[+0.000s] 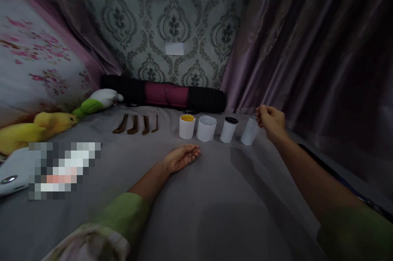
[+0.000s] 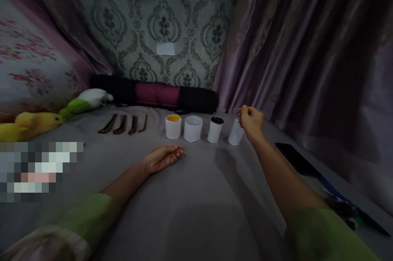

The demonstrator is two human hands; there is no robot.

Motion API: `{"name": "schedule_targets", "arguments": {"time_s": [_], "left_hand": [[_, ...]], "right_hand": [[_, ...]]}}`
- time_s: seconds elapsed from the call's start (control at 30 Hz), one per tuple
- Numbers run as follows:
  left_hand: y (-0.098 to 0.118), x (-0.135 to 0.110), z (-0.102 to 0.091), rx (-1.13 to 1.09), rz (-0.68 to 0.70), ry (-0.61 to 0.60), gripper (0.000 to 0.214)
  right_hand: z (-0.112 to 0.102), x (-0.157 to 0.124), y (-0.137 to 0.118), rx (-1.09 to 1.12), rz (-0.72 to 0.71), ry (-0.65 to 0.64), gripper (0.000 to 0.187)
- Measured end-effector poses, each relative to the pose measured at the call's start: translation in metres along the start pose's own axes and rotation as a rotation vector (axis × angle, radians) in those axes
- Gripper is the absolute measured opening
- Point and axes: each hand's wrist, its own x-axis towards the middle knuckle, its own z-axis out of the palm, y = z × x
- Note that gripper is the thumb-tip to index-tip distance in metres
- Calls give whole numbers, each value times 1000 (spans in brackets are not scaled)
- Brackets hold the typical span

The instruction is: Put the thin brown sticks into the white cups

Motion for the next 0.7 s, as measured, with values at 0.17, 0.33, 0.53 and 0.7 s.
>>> {"name": "schedule_targets", "arguments": {"time_s": [0.17,0.33,0.53,0.7], "left_hand": [[1,0,0,-6,-3,-11,12],[0,0,0,-15,2,-2,13],[1,-1,1,-11,0,-3,13],[2,-2,2,-13,-8,11,13]], "right_hand": [[10,-17,0,92,33,-50,27],[21,-31,4,154,56,-103,30],[34,-49,9,178,108,-153,33],[50,-71,16,203,189,-220,34]]}}
